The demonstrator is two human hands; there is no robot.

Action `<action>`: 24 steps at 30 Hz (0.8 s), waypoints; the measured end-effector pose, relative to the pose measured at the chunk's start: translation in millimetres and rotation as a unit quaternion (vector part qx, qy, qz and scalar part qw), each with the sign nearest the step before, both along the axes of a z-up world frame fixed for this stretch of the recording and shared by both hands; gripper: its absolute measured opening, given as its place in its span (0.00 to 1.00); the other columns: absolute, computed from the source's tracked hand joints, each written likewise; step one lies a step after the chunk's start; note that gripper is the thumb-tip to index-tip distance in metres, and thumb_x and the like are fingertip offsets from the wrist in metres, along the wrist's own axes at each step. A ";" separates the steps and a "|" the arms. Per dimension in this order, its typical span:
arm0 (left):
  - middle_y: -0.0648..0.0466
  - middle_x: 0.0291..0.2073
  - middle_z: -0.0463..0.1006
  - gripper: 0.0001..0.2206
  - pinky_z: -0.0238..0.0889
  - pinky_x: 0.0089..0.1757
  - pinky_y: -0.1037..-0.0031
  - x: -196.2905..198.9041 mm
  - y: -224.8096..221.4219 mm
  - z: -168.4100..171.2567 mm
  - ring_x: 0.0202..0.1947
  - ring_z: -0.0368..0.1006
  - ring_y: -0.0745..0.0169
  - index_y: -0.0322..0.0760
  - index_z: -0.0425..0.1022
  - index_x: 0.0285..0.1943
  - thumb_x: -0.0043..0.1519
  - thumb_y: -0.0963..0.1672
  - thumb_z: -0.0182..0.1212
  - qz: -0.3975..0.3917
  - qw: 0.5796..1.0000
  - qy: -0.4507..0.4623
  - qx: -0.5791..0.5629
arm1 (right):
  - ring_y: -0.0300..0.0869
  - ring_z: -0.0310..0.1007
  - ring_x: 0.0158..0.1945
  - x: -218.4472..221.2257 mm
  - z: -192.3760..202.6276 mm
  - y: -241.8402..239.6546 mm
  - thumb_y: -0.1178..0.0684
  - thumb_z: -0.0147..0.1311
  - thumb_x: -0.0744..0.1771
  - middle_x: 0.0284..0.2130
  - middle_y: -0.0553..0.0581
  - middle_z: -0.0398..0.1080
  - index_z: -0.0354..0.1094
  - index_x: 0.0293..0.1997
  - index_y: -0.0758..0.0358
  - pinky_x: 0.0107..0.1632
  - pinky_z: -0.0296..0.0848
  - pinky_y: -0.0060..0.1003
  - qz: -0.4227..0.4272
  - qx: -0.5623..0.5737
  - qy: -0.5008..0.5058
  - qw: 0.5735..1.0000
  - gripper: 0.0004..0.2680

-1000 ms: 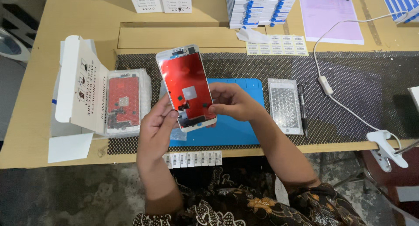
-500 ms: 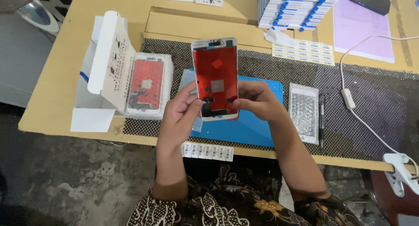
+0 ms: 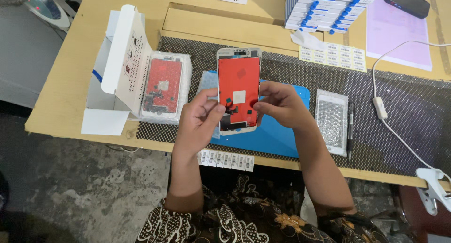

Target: The person handles a white smartphone and its replacement components, including a screen and internal assembly, by removing them from protective plastic sleeves and aligning the new screen with the device body.

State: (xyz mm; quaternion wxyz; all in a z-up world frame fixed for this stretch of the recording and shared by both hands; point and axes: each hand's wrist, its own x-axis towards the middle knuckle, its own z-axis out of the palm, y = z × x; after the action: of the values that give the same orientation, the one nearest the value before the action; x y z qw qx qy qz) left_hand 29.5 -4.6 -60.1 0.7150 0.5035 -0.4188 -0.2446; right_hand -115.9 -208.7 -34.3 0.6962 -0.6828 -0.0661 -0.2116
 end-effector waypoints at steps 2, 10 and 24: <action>0.46 0.28 0.83 0.13 0.73 0.30 0.75 0.5 1.7 4.5 0.26 0.77 0.68 0.29 0.74 0.59 0.68 0.41 0.54 0.012 1.000 -0.004 0.007 | 0.50 0.82 0.27 0.7 1.9 2.5 0.64 0.57 0.66 0.33 0.70 0.77 0.70 0.50 0.79 0.27 0.85 0.49 0.004 0.005 0.000 1.000 0.10; 0.49 0.21 0.80 0.11 0.73 0.27 0.75 -3.2 3.7 13.8 0.21 0.77 0.66 0.30 0.76 0.55 0.69 0.41 0.53 0.031 0.998 -0.030 0.036 | 0.50 0.82 0.23 -2.8 -13.1 -6.3 0.62 0.57 0.66 0.29 0.71 0.78 0.72 0.44 0.79 0.24 0.85 0.49 -0.007 0.005 -0.001 1.000 0.07; 0.48 0.14 0.78 0.09 0.71 0.25 0.76 -3.5 1.5 15.6 0.16 0.78 0.62 0.32 0.77 0.34 0.67 0.40 0.55 0.014 0.998 -0.020 0.049 | 0.43 0.78 0.22 -2.6 -58.0 -37.2 0.60 0.58 0.67 0.17 0.61 0.75 0.75 0.32 0.73 0.28 0.82 0.45 -0.023 -0.024 0.021 0.999 0.06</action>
State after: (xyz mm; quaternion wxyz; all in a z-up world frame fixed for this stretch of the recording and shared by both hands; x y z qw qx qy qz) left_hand 26.0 -3.1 -44.4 0.6842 0.5486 -0.4137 -0.2444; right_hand -118.5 -245.9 -92.3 0.6760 -0.7046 -0.0403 -0.2119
